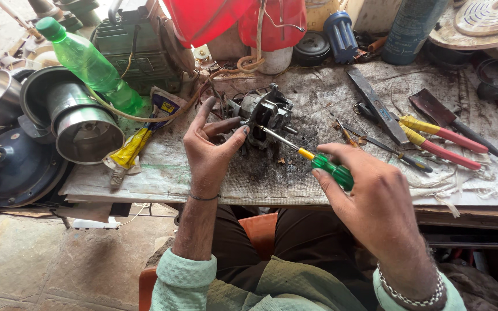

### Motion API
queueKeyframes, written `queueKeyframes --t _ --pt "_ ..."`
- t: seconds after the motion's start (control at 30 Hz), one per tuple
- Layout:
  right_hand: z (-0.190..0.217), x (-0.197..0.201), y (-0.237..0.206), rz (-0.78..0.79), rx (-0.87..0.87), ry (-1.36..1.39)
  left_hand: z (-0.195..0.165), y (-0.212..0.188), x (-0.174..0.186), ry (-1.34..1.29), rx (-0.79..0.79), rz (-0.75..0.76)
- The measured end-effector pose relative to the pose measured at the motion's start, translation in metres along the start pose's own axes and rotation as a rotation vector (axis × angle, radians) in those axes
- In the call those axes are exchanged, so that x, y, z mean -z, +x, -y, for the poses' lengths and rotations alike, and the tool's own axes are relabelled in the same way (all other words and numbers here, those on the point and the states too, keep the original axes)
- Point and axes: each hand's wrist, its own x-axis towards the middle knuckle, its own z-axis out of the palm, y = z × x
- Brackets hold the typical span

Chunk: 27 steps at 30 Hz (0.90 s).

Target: The person uses a screwdriver to loosen screws on a small electric motor, then separates the housing to remove the rotor and stator. They place the disassembled components on the workbench and use a metal file on the rotor.

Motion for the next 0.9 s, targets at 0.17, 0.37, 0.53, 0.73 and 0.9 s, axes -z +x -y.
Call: queueKeyframes --t 0.17,0.37,0.53,0.73,0.9 --pt "0.0001 -0.0018 0.0014 0.089 -0.083 -0.105 0.0004 -0.0006 -0.0002 -0.013 0.023 -0.004" --pt "0.0017 -0.0004 0.0008 0.159 -0.234 -0.114 0.0 0.0011 -0.0001 -0.006 0.002 0.001" --pt "0.0026 -0.0013 -0.0006 -0.012 0.061 -0.097 0.0008 -0.0002 -0.0007 -0.046 0.024 0.005" --pt "0.0027 -0.0007 -0.0016 0.098 -0.13 -0.072 0.0022 -0.0003 -0.0004 -0.018 0.015 -0.001" --pt "0.005 -0.0003 -0.0024 0.002 -0.005 -0.066 0.0021 0.0006 -0.0003 -0.031 0.015 0.003"
